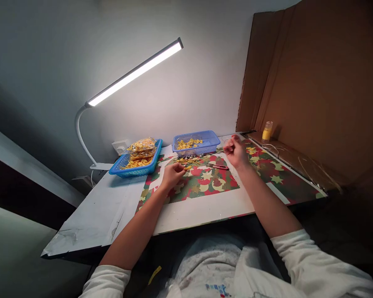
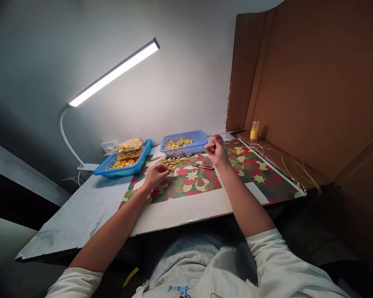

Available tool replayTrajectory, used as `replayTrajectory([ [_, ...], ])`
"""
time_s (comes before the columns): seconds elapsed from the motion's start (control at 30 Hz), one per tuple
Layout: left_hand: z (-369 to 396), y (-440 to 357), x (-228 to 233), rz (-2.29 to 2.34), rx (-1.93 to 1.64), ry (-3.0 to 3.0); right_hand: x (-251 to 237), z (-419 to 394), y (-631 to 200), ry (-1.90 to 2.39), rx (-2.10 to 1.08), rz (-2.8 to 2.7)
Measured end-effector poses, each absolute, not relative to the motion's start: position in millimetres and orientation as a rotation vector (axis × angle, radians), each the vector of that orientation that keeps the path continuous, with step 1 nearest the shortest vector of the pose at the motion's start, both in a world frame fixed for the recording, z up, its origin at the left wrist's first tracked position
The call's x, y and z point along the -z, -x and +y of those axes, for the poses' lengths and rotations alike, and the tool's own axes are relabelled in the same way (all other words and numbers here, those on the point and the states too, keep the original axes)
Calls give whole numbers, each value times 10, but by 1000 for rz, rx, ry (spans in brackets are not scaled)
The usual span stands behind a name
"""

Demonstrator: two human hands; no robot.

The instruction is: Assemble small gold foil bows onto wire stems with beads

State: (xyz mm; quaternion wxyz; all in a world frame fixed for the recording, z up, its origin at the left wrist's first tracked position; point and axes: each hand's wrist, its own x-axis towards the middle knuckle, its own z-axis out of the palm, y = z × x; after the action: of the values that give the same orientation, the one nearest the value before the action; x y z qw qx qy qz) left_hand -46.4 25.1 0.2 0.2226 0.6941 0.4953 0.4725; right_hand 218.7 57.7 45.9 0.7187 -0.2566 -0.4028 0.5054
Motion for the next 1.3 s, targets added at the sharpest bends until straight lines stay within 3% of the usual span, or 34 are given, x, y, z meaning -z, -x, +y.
replayTrajectory([
  [0.47, 203, 421, -9, 1164, -1048, -1304, -471, 625, -2352, 495, -932, -780],
  [0.7, 103, 310, -90, 1109, -1040, -1077, -292, 347, -1776, 648, -1111, -1273],
  [0.87, 64, 287, -102, 1042, -1019, -1071, -76, 230, -1494, 834, -971, -1758],
  [1.07, 66, 273, -91, 1042, -1017, -1034, 37, 267, -1492, 854, -760, -1774],
  [1.3, 61, 255, -81, 1043, -1061, -954, 134, 240, -1392, 863, -742, -1680],
])
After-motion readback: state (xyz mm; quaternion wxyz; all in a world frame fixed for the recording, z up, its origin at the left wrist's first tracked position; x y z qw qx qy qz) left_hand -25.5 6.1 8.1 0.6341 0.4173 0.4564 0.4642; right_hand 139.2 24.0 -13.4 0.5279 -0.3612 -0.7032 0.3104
